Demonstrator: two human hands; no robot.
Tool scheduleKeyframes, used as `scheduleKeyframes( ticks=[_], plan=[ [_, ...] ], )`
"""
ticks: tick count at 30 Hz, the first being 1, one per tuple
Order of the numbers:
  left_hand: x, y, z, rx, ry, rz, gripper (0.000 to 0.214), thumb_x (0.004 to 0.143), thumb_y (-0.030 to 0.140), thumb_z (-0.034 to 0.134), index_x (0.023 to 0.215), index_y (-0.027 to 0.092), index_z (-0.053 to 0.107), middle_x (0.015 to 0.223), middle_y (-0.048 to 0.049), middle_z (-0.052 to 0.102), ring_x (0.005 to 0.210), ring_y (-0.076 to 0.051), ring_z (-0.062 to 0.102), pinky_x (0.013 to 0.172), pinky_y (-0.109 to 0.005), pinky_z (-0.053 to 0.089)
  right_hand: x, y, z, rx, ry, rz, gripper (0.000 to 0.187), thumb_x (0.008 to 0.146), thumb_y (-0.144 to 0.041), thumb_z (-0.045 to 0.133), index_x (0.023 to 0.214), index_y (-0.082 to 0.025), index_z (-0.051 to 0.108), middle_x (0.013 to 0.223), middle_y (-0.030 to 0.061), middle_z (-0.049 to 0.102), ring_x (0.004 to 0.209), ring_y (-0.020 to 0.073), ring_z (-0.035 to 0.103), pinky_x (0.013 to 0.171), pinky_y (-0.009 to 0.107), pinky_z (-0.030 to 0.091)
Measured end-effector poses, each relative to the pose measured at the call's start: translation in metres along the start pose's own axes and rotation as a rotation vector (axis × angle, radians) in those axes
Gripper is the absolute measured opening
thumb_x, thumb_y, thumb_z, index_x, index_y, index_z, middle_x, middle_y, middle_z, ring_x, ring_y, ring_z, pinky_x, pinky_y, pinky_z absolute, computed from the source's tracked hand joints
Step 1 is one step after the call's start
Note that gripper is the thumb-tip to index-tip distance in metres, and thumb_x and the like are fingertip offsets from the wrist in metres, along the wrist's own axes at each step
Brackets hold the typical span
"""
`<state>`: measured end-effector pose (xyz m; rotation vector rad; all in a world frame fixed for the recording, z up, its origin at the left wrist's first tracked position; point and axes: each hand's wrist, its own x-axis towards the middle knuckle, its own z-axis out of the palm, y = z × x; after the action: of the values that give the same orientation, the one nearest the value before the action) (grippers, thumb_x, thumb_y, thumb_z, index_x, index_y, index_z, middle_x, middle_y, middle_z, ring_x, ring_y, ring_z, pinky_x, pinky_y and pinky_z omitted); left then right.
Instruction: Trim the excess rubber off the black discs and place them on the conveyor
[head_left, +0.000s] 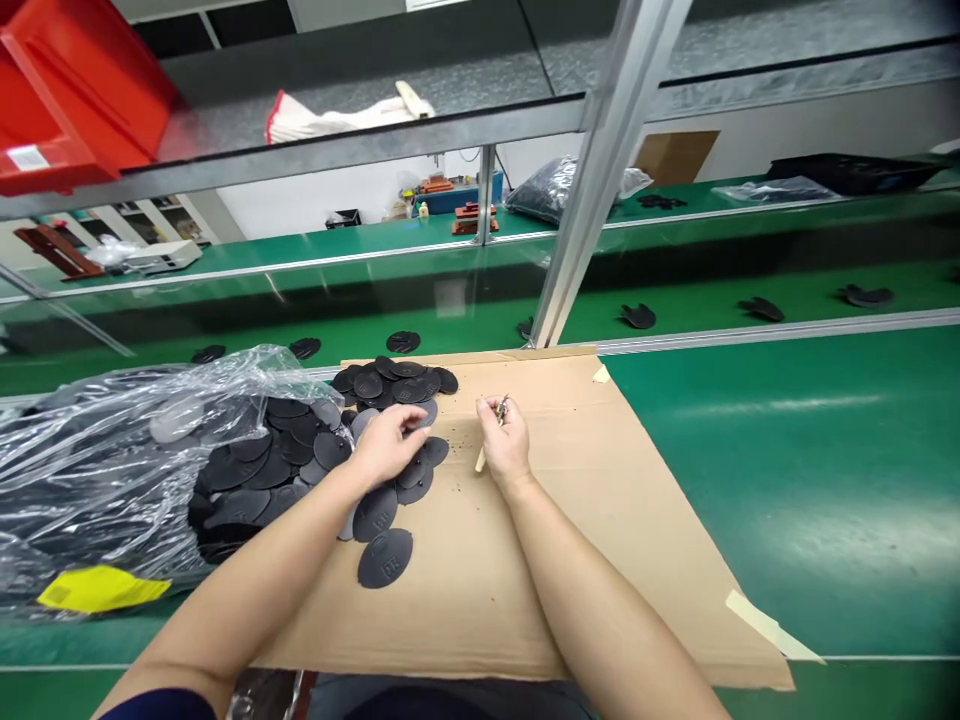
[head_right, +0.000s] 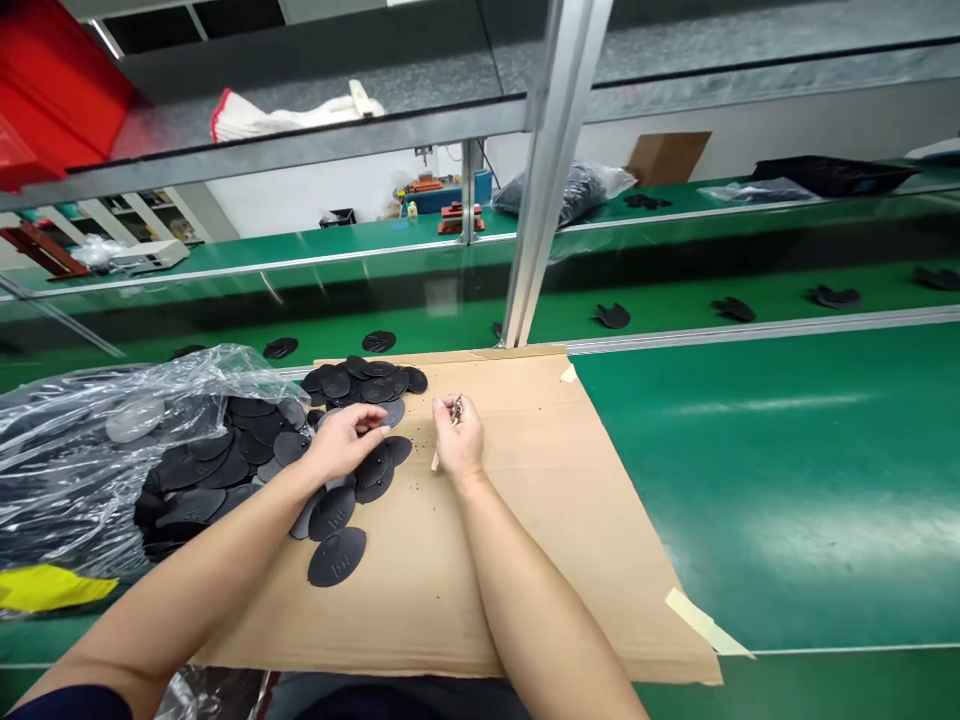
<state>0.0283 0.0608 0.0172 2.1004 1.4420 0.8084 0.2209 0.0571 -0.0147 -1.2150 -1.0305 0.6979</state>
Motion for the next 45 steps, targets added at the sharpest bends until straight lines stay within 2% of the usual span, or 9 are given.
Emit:
scheduleKeyframes(
  ticks=[3, 7, 11, 17, 29, 45],
  plan=[
    [-0.033, -0.007, -0.002, -0.019, 0.027, 0.061, 0.021, 0.084, 0.031, 0.058, 0.101, 0.02, 0.064, 0.097, -0.0055, 0.067, 0.088, -0.018, 0.063, 0.08, -0.033, 0.052, -0.003, 0.001, 0.001, -0.03, -0.031, -0.024, 0.023, 0.082, -0.041, 0.058, 0.075, -0.02, 0.054, 0.065, -0.0036, 0.05, 0.06, 0.0121, 0.046, 0.062, 0.026, 0.039],
    [-0.051, -0.02, 0.007, 0.014, 0.152, 0.174, 0.017, 0.087, 0.025, 0.053, 0.1, 0.019, 0.063, 0.099, -0.0075, 0.066, 0.094, -0.02, 0.061, 0.087, -0.035, 0.049, -0.01, 0.003, 0.004, -0.082, -0.056, -0.059, 0.022, 0.082, -0.04, 0.059, 0.078, -0.019, 0.055, 0.066, -0.0028, 0.052, 0.059, 0.0118, 0.046, 0.06, 0.026, 0.038],
    [-0.051, -0.024, 0.016, 0.018, 0.087, 0.204, 0.017, 0.088, 0.023, 0.053, 0.101, 0.019, 0.063, 0.099, -0.0075, 0.066, 0.095, -0.021, 0.059, 0.087, -0.036, 0.049, -0.016, 0.003, 0.008, -0.133, -0.087, -0.093, 0.021, 0.083, -0.039, 0.059, 0.079, -0.018, 0.055, 0.067, -0.0023, 0.052, 0.059, 0.0119, 0.046, 0.059, 0.026, 0.039],
    [-0.052, -0.022, 0.014, 0.072, -0.019, 0.236, 0.018, 0.087, 0.021, 0.053, 0.101, 0.018, 0.063, 0.1, -0.0084, 0.065, 0.094, -0.023, 0.057, 0.087, -0.04, 0.047, -0.021, 0.005, 0.012, -0.247, -0.163, -0.111, 0.02, 0.083, -0.038, 0.059, 0.081, -0.019, 0.057, 0.07, -0.0005, 0.055, 0.061, 0.0131, 0.048, 0.061, 0.027, 0.04],
    [-0.053, -0.02, 0.01, 0.04, -0.081, 0.212, 0.017, 0.086, 0.023, 0.054, 0.1, 0.019, 0.063, 0.099, -0.0062, 0.066, 0.093, -0.022, 0.056, 0.087, -0.039, 0.046, -0.022, 0.007, 0.011, -0.283, -0.2, -0.15, 0.02, 0.084, -0.039, 0.059, 0.082, -0.019, 0.057, 0.071, 0.0004, 0.057, 0.063, 0.014, 0.051, 0.063, 0.029, 0.043],
    [-0.054, -0.018, 0.01, 0.01, -0.086, 0.176, 0.018, 0.085, 0.024, 0.056, 0.102, 0.021, 0.064, 0.101, -0.0062, 0.066, 0.098, -0.023, 0.057, 0.089, -0.039, 0.046, -0.021, 0.012, 0.008, -0.336, -0.267, -0.196, 0.016, 0.084, -0.037, 0.059, 0.085, -0.021, 0.058, 0.079, 0.003, 0.061, 0.072, 0.0167, 0.057, 0.07, 0.031, 0.047]
  ],
)
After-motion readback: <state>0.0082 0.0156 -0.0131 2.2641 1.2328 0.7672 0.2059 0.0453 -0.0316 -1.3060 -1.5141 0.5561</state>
